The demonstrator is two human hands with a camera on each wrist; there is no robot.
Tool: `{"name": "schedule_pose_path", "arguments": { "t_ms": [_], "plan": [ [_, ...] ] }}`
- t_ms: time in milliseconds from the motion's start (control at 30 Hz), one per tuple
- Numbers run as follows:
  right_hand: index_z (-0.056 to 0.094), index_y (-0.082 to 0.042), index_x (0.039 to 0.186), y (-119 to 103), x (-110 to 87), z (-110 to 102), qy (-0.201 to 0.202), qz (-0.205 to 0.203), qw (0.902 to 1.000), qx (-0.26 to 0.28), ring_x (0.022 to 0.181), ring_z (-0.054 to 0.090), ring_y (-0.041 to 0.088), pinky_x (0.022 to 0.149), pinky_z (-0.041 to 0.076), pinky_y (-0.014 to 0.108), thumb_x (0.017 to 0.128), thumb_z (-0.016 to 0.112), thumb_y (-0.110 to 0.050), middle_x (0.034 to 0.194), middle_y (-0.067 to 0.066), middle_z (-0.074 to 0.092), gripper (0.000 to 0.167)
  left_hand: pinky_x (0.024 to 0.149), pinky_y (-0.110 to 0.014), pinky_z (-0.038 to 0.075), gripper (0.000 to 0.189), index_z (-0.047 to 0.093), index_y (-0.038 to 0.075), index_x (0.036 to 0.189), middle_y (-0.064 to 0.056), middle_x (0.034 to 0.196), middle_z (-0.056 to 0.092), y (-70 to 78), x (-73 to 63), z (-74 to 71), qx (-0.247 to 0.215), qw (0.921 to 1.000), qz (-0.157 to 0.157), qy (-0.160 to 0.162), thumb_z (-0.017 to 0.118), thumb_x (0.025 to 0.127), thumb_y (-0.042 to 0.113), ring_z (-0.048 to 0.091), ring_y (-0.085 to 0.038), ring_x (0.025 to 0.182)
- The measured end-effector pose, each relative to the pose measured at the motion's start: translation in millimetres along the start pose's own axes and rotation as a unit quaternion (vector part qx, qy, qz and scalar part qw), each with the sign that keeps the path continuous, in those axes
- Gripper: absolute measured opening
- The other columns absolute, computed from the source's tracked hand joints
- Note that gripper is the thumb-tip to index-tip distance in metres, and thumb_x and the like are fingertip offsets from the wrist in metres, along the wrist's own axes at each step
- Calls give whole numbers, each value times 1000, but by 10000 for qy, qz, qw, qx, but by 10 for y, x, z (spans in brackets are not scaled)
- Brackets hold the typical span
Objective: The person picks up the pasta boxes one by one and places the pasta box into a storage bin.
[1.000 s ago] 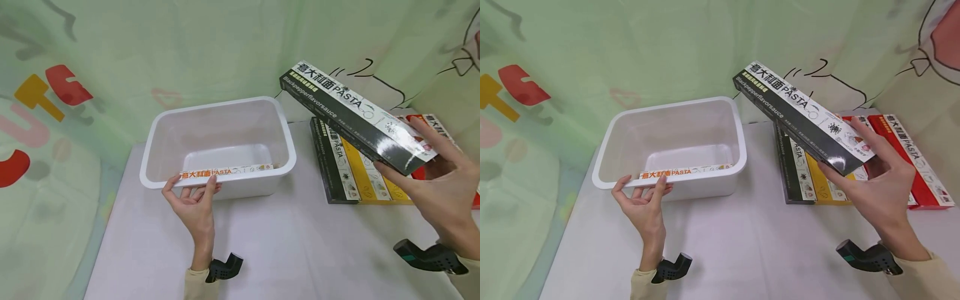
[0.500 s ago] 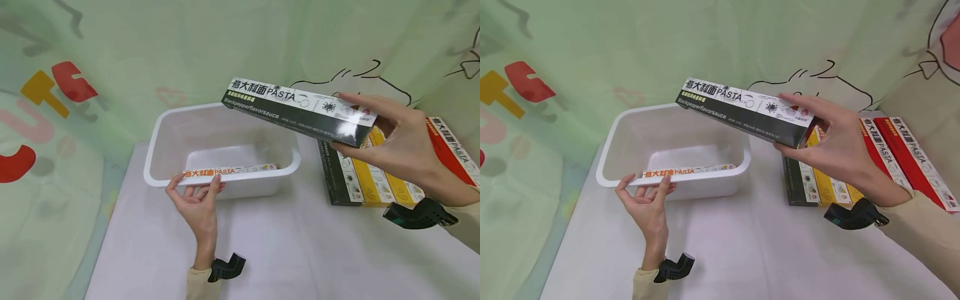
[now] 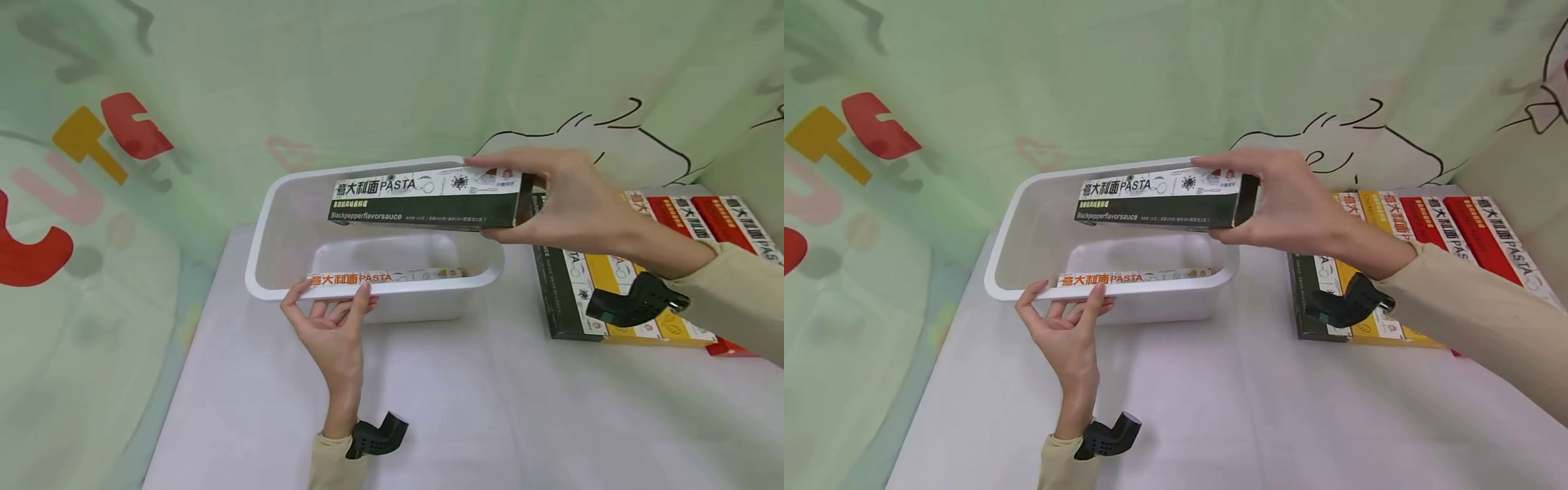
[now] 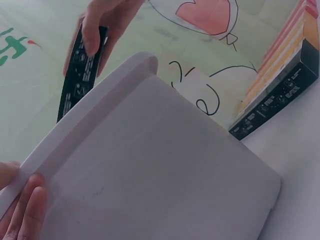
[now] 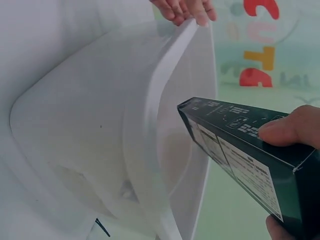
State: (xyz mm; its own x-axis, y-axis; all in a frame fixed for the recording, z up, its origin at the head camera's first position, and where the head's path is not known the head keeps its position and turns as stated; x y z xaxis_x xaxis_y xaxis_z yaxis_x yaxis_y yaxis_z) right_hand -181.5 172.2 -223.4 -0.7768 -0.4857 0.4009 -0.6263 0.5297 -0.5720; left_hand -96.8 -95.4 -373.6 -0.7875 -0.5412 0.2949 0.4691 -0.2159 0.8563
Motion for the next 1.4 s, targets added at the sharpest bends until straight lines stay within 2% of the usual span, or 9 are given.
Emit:
{"name": "schedule_pose_path", "arguments": {
  "t_ms": [133, 267, 367, 500, 600, 800, 967, 1200, 1400],
  "plan": [
    [67, -8, 139, -20, 177, 136, -479, 77, 9988, -96, 108, 64, 24, 89, 51, 24, 65, 97, -3, 127, 13, 72, 80, 68, -43, 67, 73, 34, 5, 135, -25, 105, 69, 6, -1, 0, 42, 10000, -4, 26, 82, 83, -10, 76, -24, 67],
    [67, -8, 140, 16, 351, 280, -875, 67, 9959, -229, 105, 65, 28, 88, 52, 40, 69, 95, -7, 124, 14, 73, 76, 68, -43, 67, 73, 34, 5, 136, -26, 107, 69, 7, -1, -2, 68, 10000, -11, 28, 82, 83, -10, 76, -24, 68],
    [67, -7, 138, 66, 468, 364, -1086, 75, 9933, -377, 99, 65, 26, 82, 51, 38, 71, 93, -9, 121, 14, 74, 72, 68, -42, 67, 73, 34, 5, 136, -26, 107, 69, 3, -4, -1, 79, 10000, -11, 17, 82, 83, -10, 76, -24, 69],
    [69, -7, 136, 140, 610, 435, -1279, 179, 9907, -434, 100, 63, 25, 83, 48, 36, 73, 92, -12, 123, 14, 74, 67, 68, -42, 67, 72, 34, 5, 136, -27, 107, 69, -6, -6, 12, 30, 10000, -30, 11, 81, 83, -10, 76, -24, 69],
    [69, -8, 136, 177, 705, 479, -1417, 248, 9889, -366, 103, 62, 26, 85, 47, 36, 73, 91, -13, 126, 13, 73, 67, 68, -42, 67, 72, 34, 5, 136, -27, 107, 69, -6, -10, 20, 6, 10000, -36, 17, 81, 83, -10, 76, -24, 68],
    [69, -8, 137, 210, 854, 578, -1720, 536, 9836, -103, 102, 59, 24, 80, 45, 31, 73, 87, -11, 129, 13, 71, 67, 68, -42, 67, 72, 34, 5, 136, -28, 106, 69, 4, -20, 17, 61, 10000, 0, 28, 81, 84, -10, 76, -24, 68],
    [69, -9, 137, 248, 970, 692, -1901, 742, 9790, -37, 103, 56, 23, 79, 43, 29, 71, 86, -11, 131, 11, 70, 68, 69, -42, 67, 72, 34, 6, 136, -30, 109, 69, 7, -28, 9, 88, 10000, -16, 40, 82, 84, -9, 77, -25, 70],
    [68, -4, 138, 277, 1080, 849, -2136, 674, 9746, -20, 101, 57, 22, 74, 44, 25, 70, 87, -11, 133, 13, 70, 71, 71, -41, 67, 73, 34, 5, 137, -33, 115, 66, 5, -47, -2, 135, 9999, -25, 51, 82, 84, -8, 78, -25, 72],
    [67, -7, 139, 311, 1160, 896, -2266, 956, 9693, 14, 101, 56, 22, 76, 44, 26, 70, 88, -12, 131, 13, 70, 72, 69, -42, 67, 73, 34, 6, 136, -31, 110, 68, 15, -43, 9, 112, 9999, 35, 55, 82, 84, -8, 77, -24, 69]
  ]
}}
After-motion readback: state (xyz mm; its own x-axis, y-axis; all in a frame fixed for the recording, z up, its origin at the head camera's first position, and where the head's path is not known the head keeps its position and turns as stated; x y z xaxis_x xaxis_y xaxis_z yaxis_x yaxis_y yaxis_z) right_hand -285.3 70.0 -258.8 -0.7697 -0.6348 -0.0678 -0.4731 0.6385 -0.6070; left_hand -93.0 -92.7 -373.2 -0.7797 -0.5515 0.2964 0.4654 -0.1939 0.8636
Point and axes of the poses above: each hand's wrist, its own x-axis towards the middle knuckle, its own z-axis out of the palm, y = z × x, the point moved 4 cm from there along x, towards the middle knuckle
